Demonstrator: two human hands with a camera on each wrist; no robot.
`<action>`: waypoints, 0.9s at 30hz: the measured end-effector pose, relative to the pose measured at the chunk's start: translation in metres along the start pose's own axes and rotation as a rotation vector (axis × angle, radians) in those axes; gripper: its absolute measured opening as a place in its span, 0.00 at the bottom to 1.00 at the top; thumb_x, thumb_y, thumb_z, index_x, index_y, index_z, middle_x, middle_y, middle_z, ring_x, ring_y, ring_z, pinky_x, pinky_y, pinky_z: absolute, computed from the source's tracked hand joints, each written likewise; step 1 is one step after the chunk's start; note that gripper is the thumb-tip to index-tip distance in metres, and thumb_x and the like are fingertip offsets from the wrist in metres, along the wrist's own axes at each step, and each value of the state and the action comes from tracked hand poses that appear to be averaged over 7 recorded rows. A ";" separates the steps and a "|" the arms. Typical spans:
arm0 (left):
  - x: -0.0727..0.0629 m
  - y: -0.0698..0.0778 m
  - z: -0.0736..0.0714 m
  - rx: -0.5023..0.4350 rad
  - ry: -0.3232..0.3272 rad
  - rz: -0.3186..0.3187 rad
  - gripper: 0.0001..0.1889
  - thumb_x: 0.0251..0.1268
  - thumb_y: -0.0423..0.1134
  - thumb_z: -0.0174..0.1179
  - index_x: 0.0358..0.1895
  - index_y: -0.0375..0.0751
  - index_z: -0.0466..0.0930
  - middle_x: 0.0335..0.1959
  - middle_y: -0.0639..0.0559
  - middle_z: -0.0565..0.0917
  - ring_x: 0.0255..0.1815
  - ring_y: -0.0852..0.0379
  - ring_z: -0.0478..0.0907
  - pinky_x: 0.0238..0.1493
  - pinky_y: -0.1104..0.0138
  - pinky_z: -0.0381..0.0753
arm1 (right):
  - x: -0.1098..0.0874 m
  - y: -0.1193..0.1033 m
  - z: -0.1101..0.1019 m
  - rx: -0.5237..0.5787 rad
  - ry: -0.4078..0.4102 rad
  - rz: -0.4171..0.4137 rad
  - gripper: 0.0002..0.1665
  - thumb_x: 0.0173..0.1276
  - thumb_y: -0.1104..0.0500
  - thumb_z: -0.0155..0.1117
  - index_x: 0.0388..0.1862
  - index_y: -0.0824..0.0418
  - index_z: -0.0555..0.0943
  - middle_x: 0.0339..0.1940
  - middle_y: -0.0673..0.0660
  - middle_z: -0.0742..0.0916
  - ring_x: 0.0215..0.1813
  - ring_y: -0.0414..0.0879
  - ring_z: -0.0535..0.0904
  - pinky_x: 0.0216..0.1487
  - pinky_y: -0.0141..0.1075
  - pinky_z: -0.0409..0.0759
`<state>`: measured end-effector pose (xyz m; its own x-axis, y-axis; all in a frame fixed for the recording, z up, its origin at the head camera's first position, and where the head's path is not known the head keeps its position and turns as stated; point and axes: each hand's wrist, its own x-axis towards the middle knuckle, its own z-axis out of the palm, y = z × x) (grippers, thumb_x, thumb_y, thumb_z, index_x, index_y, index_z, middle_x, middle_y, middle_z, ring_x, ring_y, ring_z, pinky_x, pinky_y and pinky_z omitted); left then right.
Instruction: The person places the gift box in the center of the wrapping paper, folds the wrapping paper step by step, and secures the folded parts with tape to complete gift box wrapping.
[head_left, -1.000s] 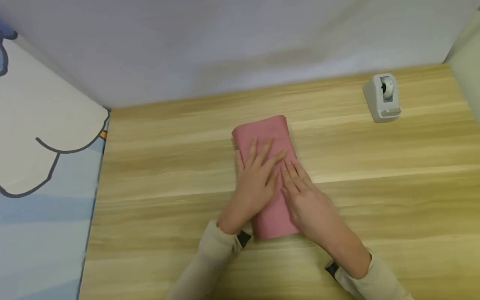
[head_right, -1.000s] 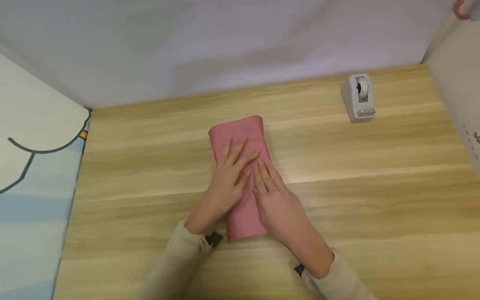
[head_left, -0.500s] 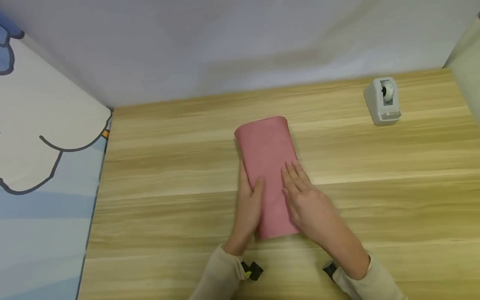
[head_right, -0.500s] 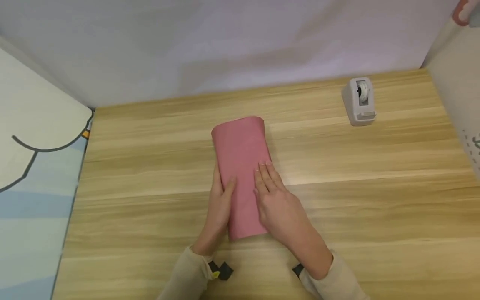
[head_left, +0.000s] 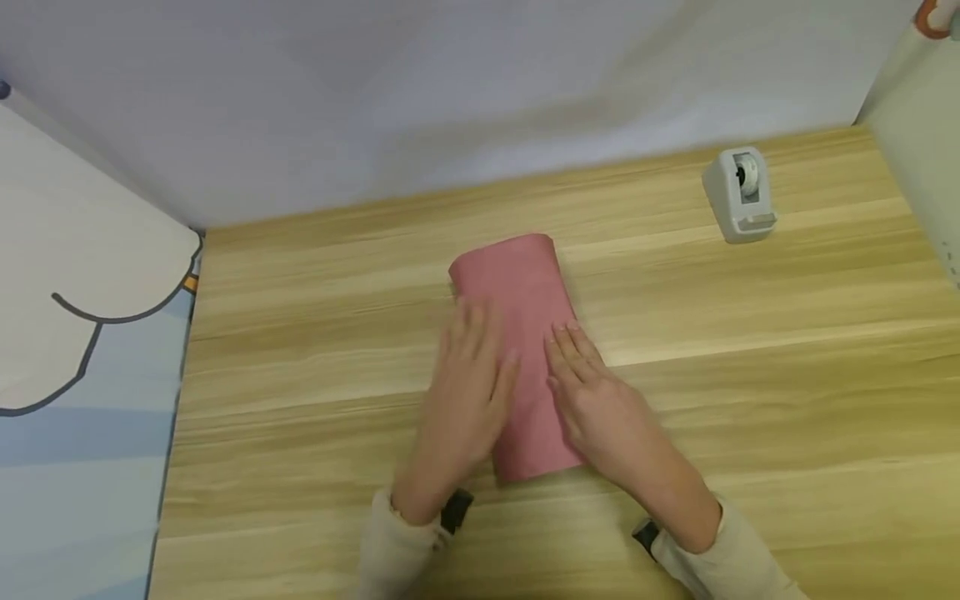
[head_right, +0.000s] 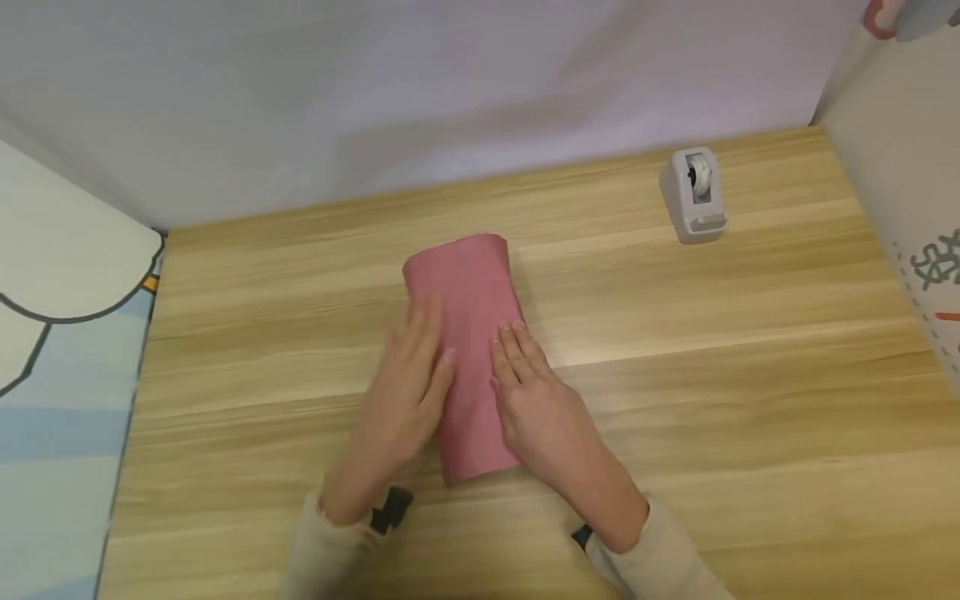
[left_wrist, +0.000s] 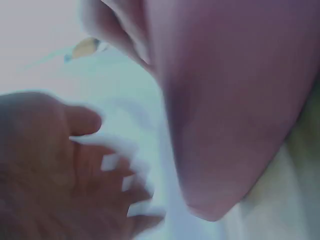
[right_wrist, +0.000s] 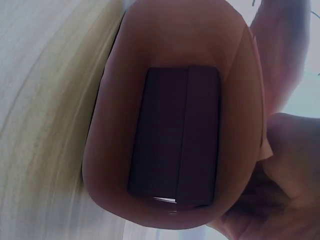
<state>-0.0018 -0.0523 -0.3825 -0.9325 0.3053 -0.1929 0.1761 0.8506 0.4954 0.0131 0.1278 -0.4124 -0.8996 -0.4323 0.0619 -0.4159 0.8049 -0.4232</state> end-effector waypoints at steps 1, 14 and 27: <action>0.011 -0.002 0.000 0.091 -0.038 0.074 0.35 0.85 0.46 0.44 0.85 0.38 0.44 0.87 0.42 0.45 0.89 0.41 0.40 0.87 0.44 0.43 | 0.000 0.000 0.000 -0.002 0.000 -0.002 0.30 0.81 0.60 0.54 0.75 0.74 0.68 0.78 0.70 0.71 0.83 0.62 0.64 0.78 0.52 0.70; 0.036 -0.009 -0.001 0.329 -0.164 0.269 0.42 0.73 0.32 0.60 0.85 0.41 0.49 0.87 0.47 0.52 0.88 0.46 0.49 0.86 0.51 0.53 | 0.009 0.036 -0.023 0.420 -0.105 0.068 0.25 0.84 0.55 0.51 0.75 0.59 0.74 0.78 0.58 0.74 0.81 0.55 0.69 0.78 0.55 0.70; 0.031 -0.013 0.006 0.294 -0.086 0.255 0.42 0.70 0.32 0.62 0.84 0.40 0.51 0.86 0.46 0.54 0.88 0.45 0.50 0.86 0.51 0.52 | 0.089 0.216 -0.079 0.287 0.478 0.598 0.25 0.76 0.59 0.58 0.70 0.61 0.79 0.66 0.63 0.85 0.54 0.51 0.81 0.53 0.34 0.74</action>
<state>-0.0315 -0.0512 -0.4006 -0.8196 0.5465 -0.1719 0.4927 0.8255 0.2752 -0.1669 0.2953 -0.4273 -0.9452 0.3095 0.1036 0.1443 0.6810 -0.7179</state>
